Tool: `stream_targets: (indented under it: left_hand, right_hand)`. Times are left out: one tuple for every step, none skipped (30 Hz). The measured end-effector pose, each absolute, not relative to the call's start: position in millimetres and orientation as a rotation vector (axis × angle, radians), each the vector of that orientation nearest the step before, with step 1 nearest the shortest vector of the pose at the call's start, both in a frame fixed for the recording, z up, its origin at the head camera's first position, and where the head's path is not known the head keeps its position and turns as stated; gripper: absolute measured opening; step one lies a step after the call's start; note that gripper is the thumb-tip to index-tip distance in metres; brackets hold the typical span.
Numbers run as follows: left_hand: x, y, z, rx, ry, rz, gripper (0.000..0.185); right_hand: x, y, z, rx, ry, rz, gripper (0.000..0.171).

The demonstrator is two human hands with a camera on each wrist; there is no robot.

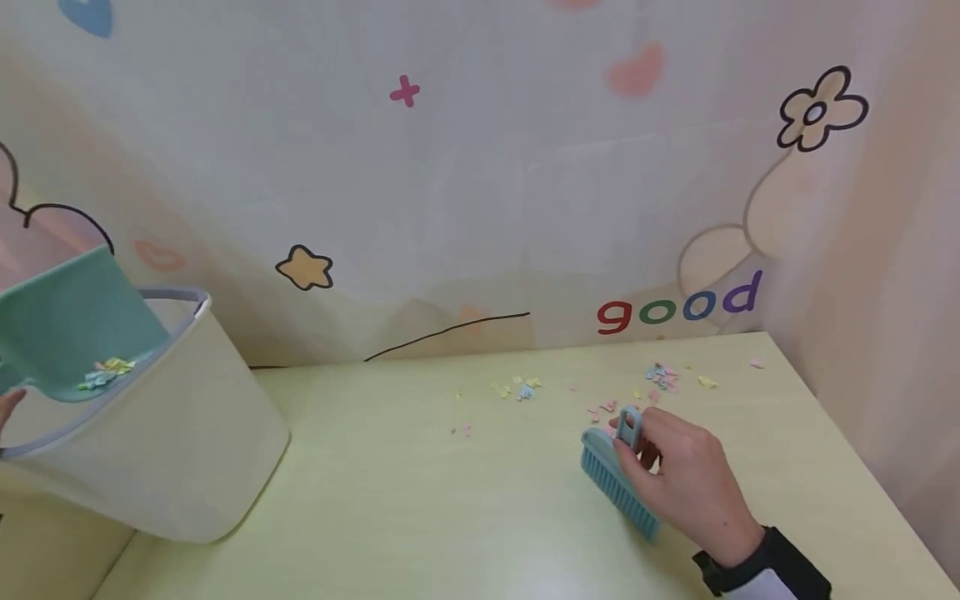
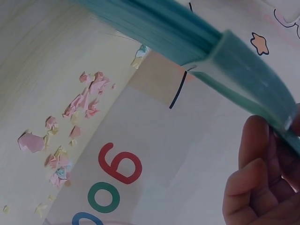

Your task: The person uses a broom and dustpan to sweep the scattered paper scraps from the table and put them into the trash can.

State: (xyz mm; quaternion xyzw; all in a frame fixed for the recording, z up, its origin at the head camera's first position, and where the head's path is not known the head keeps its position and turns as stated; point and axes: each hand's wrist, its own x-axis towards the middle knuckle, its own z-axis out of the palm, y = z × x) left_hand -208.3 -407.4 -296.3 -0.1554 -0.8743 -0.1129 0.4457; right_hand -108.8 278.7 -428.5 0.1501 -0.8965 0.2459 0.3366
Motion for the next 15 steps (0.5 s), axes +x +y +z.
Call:
stream_targets:
  left_hand:
    - [-210,-409,-296,-0.407,-2.140,-0.240,0.068]
    - [-211,-410,-295,-0.430,-2.111,-0.196,0.071]
    - [-212,-411,-295,-0.450,-2.088,-0.161,0.071]
    - [-213,-411,-294,-0.469,-2.068,-0.134,0.068]
    - [-214,-411,-293,-0.482,-2.052,-0.111,0.064]
    - [-214,-411,-291,-0.489,-2.048,-0.087,0.060]
    - [-214,-410,-289,-0.494,-2.051,-0.079,0.058]
    - [-214,-408,-288,-0.491,-2.067,-0.070,0.058]
    - [-214,-406,-286,-0.486,-2.074,-0.057,0.058]
    - [-214,-404,-284,-0.484,-2.084,-0.037,0.059]
    - [-214,-401,-283,-0.480,-2.093,-0.011,0.059]
    - [-213,-399,-282,-0.476,-2.100,0.025,0.059]
    - [-212,-397,-281,-0.472,-2.099,0.052,0.059]
    - [-211,-396,-280,-0.471,-2.097,0.074,0.058]
    - [-210,-396,-280,-0.472,-2.097,0.095,0.056]
  right_hand:
    - [-109,279,-428,0.395,-2.336,0.643,0.030]
    - [-110,279,-428,0.398,-2.332,0.643,0.031]
    - [-110,279,-428,0.401,-2.329,0.643,0.031]
    - [-110,279,-428,0.401,-2.328,0.644,0.030]
    - [-109,280,-428,0.398,-2.330,0.643,0.030]
    - [-109,279,-428,0.398,-2.330,0.645,0.030]
    - [-109,279,-429,0.394,-2.334,0.645,0.029]
    - [-108,279,-429,0.388,-2.337,0.644,0.029]
    - [-108,278,-429,0.382,-2.343,0.643,0.028]
    - [-108,278,-429,0.374,-2.348,0.644,0.027]
    - [-107,278,-429,0.372,-2.349,0.643,0.027]
    - [-107,278,-429,0.369,-2.352,0.643,0.027]
    - [-107,278,-428,0.366,-2.355,0.642,0.027]
    - [-107,278,-428,0.366,-2.354,0.643,0.027]
    - [-107,278,-428,0.369,-2.354,0.644,0.027]
